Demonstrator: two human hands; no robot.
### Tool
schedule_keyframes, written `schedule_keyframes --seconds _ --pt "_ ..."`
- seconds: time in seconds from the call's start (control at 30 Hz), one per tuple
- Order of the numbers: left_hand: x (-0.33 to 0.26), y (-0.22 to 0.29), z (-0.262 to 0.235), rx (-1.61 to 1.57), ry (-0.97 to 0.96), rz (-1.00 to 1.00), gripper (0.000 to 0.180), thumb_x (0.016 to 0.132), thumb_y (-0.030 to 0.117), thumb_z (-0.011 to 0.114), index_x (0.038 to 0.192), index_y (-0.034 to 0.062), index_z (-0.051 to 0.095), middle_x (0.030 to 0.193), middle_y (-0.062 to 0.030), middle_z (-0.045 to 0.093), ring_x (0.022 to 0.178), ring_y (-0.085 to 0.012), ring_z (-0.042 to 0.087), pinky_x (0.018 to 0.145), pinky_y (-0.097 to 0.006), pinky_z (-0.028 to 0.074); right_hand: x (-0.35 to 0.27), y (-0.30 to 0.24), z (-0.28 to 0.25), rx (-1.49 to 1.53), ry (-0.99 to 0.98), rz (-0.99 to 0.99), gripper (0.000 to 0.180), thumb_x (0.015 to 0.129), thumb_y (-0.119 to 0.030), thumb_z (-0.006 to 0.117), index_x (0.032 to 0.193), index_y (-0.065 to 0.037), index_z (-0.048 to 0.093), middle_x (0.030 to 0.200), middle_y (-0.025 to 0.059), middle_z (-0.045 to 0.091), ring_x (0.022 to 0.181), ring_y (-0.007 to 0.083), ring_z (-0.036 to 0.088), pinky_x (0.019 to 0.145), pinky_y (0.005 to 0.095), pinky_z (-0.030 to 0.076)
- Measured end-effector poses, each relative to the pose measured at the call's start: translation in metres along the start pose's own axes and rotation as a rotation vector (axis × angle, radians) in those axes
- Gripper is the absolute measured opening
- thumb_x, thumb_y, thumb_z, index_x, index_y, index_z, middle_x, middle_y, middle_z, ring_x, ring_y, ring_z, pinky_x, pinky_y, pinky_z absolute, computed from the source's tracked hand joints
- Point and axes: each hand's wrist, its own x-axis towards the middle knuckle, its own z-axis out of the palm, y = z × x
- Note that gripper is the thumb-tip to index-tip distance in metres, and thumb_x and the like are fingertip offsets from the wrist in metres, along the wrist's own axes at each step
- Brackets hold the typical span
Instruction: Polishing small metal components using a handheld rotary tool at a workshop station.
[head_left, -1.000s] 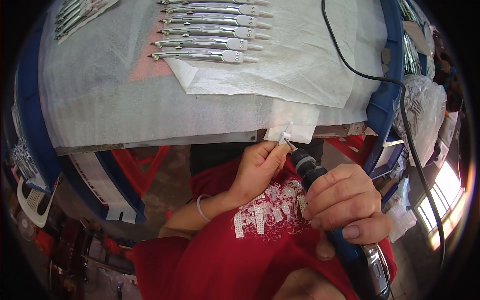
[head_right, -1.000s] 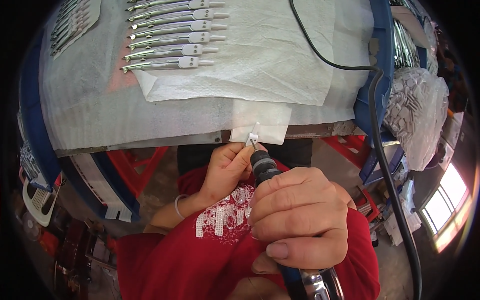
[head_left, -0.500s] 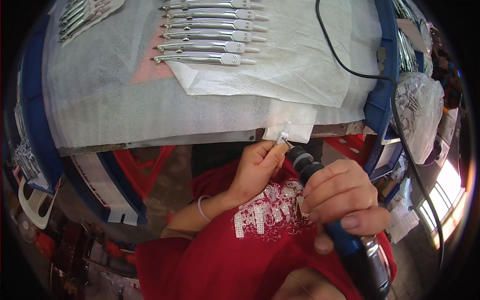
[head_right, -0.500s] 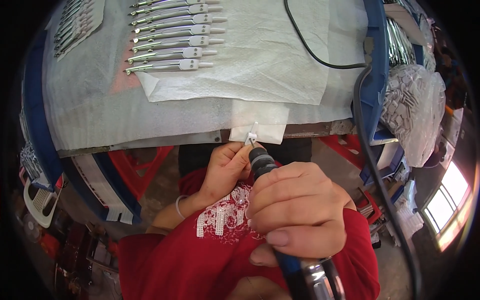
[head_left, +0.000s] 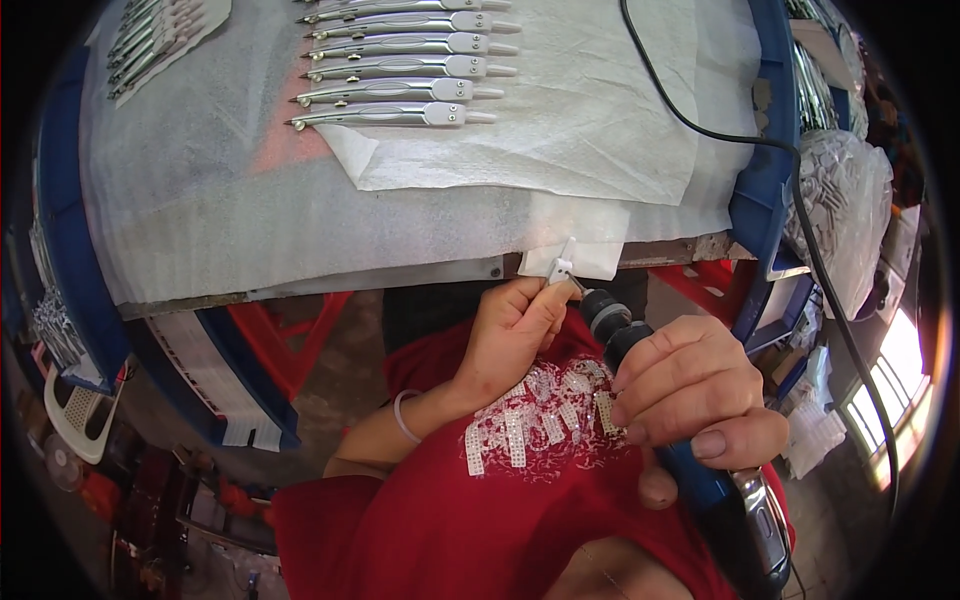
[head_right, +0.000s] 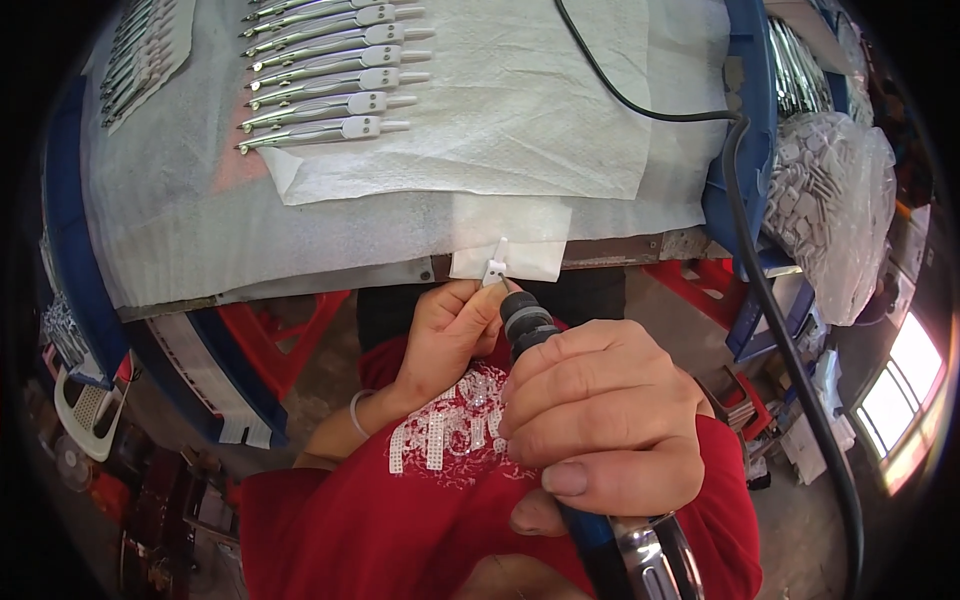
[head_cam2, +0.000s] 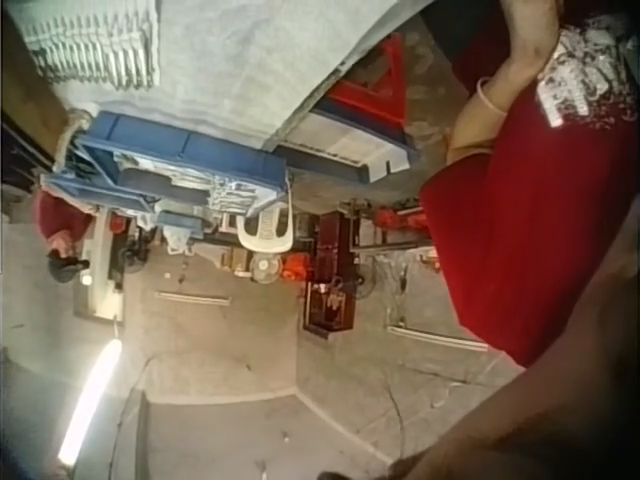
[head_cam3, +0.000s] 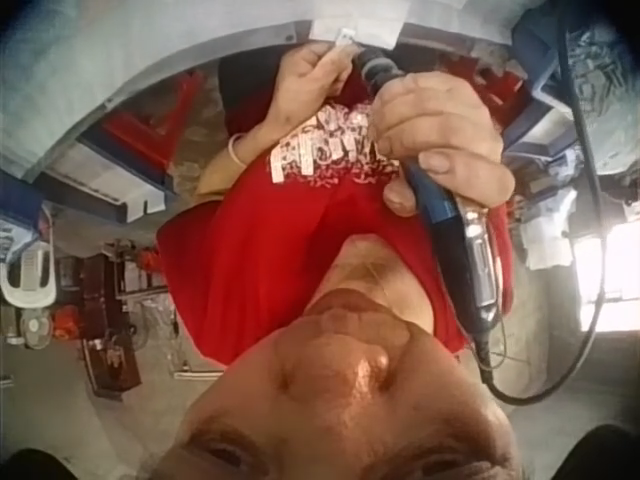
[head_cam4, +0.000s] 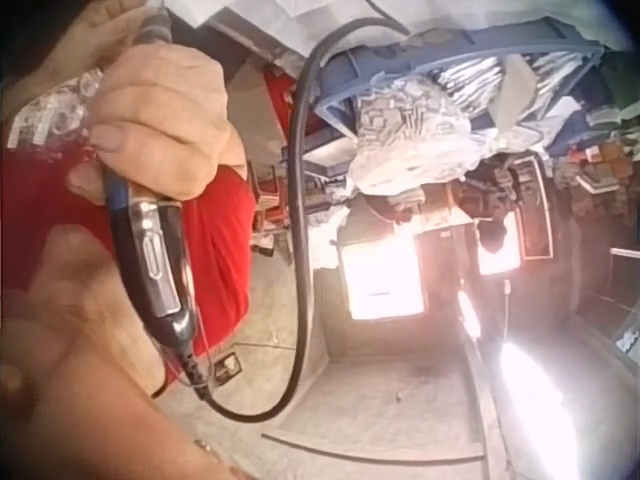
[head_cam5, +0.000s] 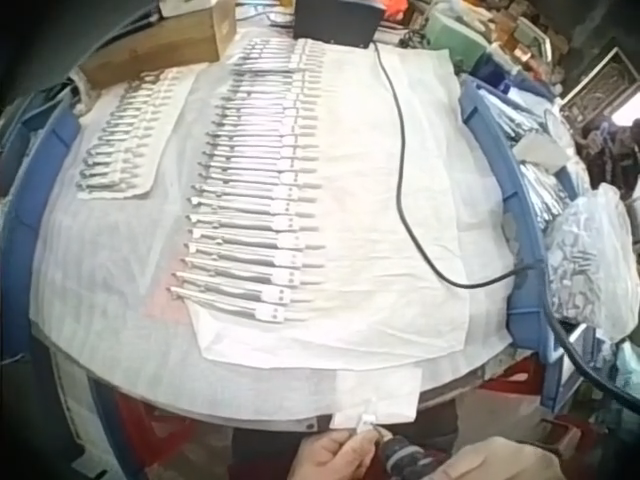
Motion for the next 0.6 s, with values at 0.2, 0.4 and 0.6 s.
schedule_keyframes --seconds 0.2,0.4,0.6 --pt "0.002 -0.001 0.000 0.001 0.015 -0.008 0.019 0.095 0.014 0.051 0.089 0.0001 0.063 0.060 0.0054 0.045 0.051 -0.0016 0.038 0.045 -0.018 0.031 0.000 0.001 -0.002 0.029 -0.040 0.032 0.035 0.074 -0.008 0.076 0.091 -0.002 0.047 0.068 0.0138 0.061 0.055 0.0240 0.061 0.049 0.0337 0.052" --pt "0.002 0.000 0.001 0.008 0.020 -0.031 0.019 0.095 0.015 0.052 0.088 -0.0001 0.063 0.060 0.0051 0.047 0.050 -0.0015 0.039 0.045 -0.018 0.031 0.006 0.005 -0.005 0.074 -0.076 0.029 0.031 0.073 -0.006 0.075 0.087 -0.001 0.048 0.067 0.0137 0.060 0.054 0.0245 0.061 0.047 0.0334 0.051" --pt "0.000 -0.002 -0.001 0.000 0.009 -0.016 0.019 0.095 0.015 0.052 0.089 0.0002 0.062 0.060 0.0052 0.046 0.049 -0.0018 0.038 0.045 -0.018 0.030 0.010 0.005 -0.011 -0.069 -0.171 0.013 0.040 0.081 -0.019 0.071 0.098 -0.006 0.037 0.074 0.0082 0.060 0.055 0.0177 0.062 0.048 0.0272 0.052"
